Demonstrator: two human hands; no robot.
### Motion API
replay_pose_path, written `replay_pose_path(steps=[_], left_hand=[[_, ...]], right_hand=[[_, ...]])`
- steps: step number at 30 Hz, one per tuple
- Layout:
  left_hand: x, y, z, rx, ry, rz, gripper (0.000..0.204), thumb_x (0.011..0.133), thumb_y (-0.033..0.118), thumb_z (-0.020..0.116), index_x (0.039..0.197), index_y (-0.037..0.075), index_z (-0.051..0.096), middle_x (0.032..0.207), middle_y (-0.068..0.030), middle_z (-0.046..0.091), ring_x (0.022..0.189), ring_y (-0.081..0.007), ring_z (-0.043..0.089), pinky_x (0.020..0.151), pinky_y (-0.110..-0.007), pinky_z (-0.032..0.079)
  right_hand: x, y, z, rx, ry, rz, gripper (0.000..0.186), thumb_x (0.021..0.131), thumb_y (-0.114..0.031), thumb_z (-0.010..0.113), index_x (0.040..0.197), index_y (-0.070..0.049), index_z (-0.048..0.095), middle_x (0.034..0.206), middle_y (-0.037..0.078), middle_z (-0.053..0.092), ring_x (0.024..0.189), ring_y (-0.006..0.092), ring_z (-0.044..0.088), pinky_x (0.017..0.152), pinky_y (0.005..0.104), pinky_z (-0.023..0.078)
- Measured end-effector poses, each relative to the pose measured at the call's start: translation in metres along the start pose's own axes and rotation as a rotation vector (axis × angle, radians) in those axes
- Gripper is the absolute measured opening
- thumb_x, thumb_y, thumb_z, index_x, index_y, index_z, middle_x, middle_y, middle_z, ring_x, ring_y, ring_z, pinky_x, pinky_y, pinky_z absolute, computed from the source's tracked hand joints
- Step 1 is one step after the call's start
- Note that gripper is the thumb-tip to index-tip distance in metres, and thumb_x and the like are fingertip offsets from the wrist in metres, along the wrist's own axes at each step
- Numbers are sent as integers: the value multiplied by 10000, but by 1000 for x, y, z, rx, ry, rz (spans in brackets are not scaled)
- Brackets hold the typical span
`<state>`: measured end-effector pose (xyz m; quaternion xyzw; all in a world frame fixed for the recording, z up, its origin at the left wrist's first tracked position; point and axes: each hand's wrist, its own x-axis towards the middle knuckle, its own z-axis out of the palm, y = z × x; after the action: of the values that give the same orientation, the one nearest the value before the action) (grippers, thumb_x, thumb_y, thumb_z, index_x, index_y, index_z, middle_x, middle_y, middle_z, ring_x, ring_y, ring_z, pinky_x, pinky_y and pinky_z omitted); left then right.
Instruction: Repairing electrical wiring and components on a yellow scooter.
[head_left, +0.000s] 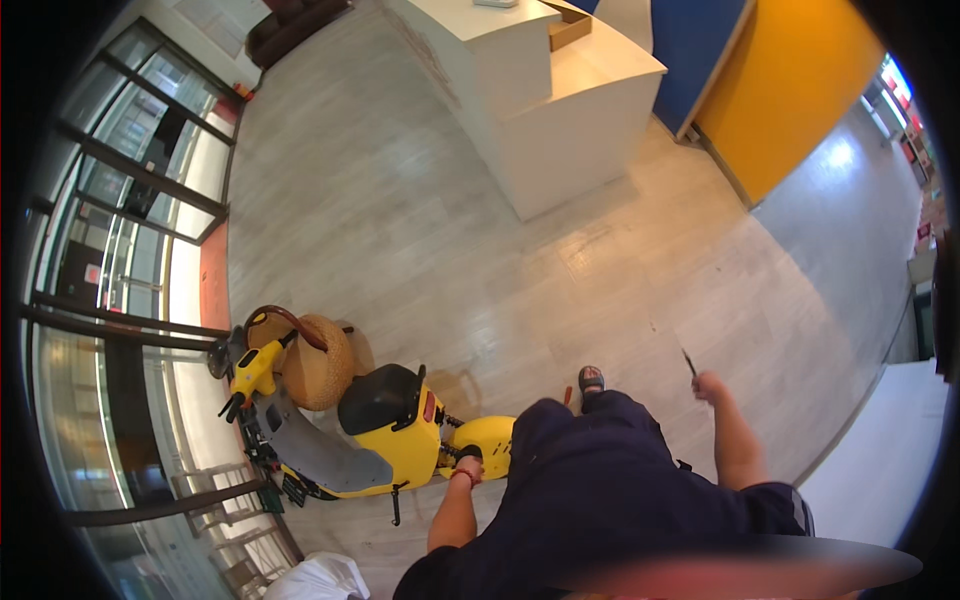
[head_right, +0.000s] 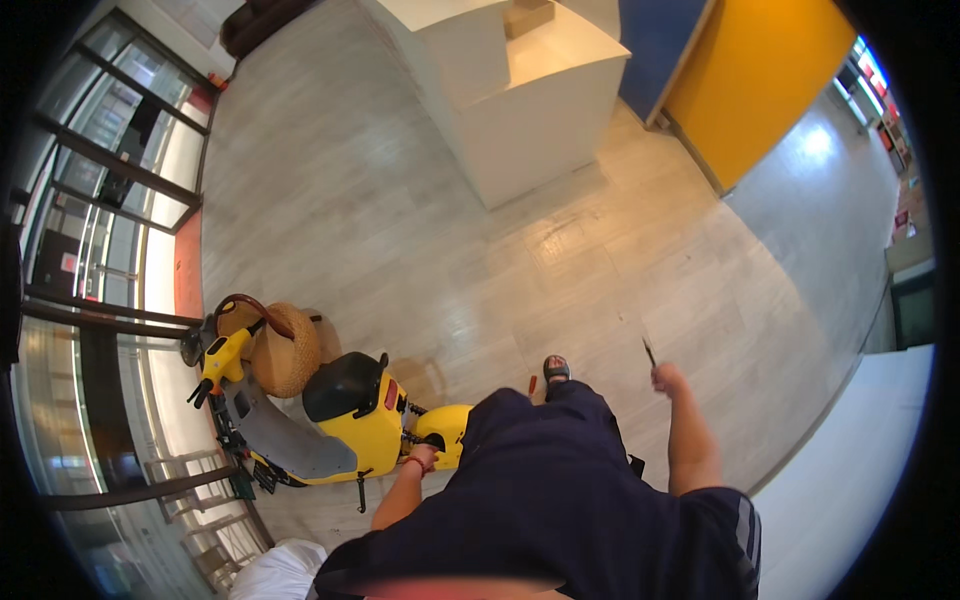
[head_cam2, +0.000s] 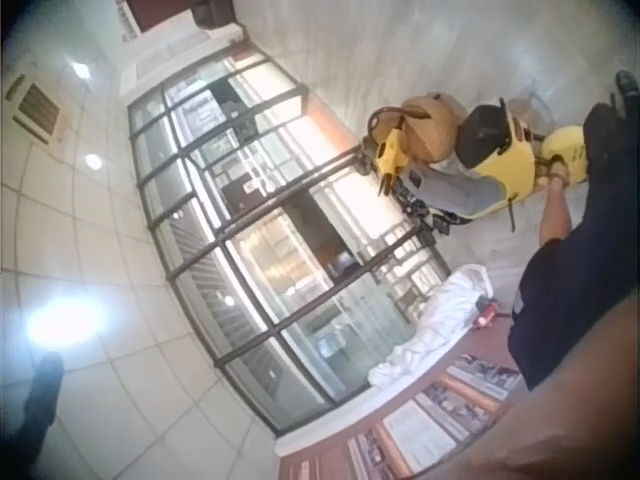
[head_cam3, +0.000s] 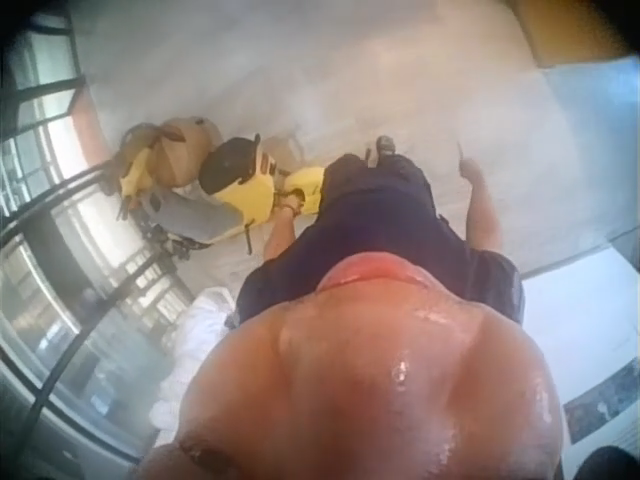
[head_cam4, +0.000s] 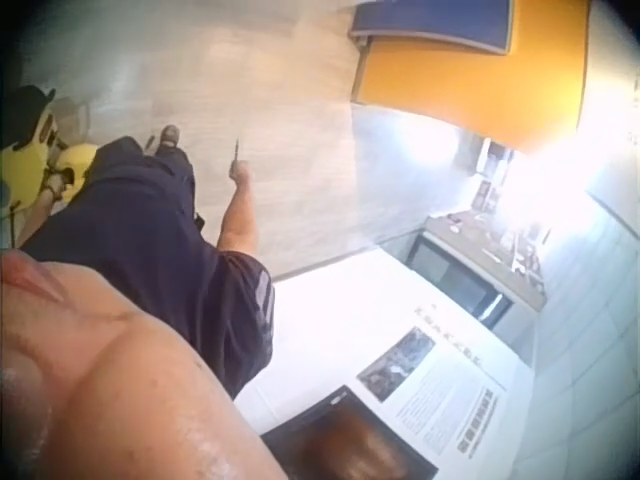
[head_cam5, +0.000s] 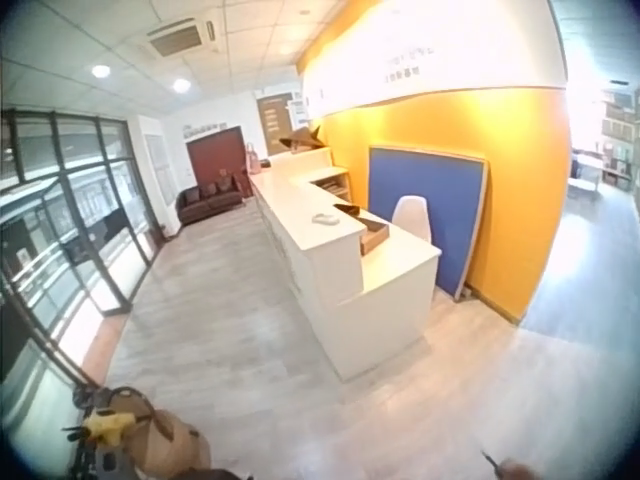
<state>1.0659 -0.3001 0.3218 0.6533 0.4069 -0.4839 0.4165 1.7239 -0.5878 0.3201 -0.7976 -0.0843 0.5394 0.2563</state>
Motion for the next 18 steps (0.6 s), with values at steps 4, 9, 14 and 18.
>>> replay_pose_path(steps=[4, 9, 14, 18], left_hand=[[5, 42, -18, 84, 325, 161, 506, 621, 82, 745, 1113, 102, 631, 1197, -64, 578, 1075, -227, 561, 933, -313, 443], [40, 43, -56, -465, 168, 39, 445, 623, 144, 732, 1063, 122, 666, 1275, -52, 525, 1111, -233, 538, 963, -325, 420], [110, 10, -107, 181, -19, 81, 494, 620, 141, 713, 1108, 140, 640, 1300, -66, 500, 1164, -238, 493, 963, -336, 418], [127, -50, -146, 531, 166, 320, 521, 604, 184, 728, 1116, 153, 633, 1316, -59, 484, 1189, -218, 475, 964, -336, 417]], right_hand=[[9, -242, 20, 174, 134, -72, 139, 818, -168, 583, 917, -71, 587, 803, 35, 542, 749, 156, 515, 644, 331, 463], [2, -438, 64, 319, 25, -424, 166, 821, -179, 609, 926, -51, 607, 813, 11, 539, 772, 126, 509, 651, 297, 438], [-32, -613, 97, 10, 280, -1080, 158, 800, -123, 638, 909, -9, 640, 854, 49, 594, 794, 141, 555, 665, 265, 441], [-50, -728, 106, -153, 529, -1276, 164, 776, -86, 647, 916, -1, 634, 851, 98, 569, 782, 190, 563, 658, 271, 448]])
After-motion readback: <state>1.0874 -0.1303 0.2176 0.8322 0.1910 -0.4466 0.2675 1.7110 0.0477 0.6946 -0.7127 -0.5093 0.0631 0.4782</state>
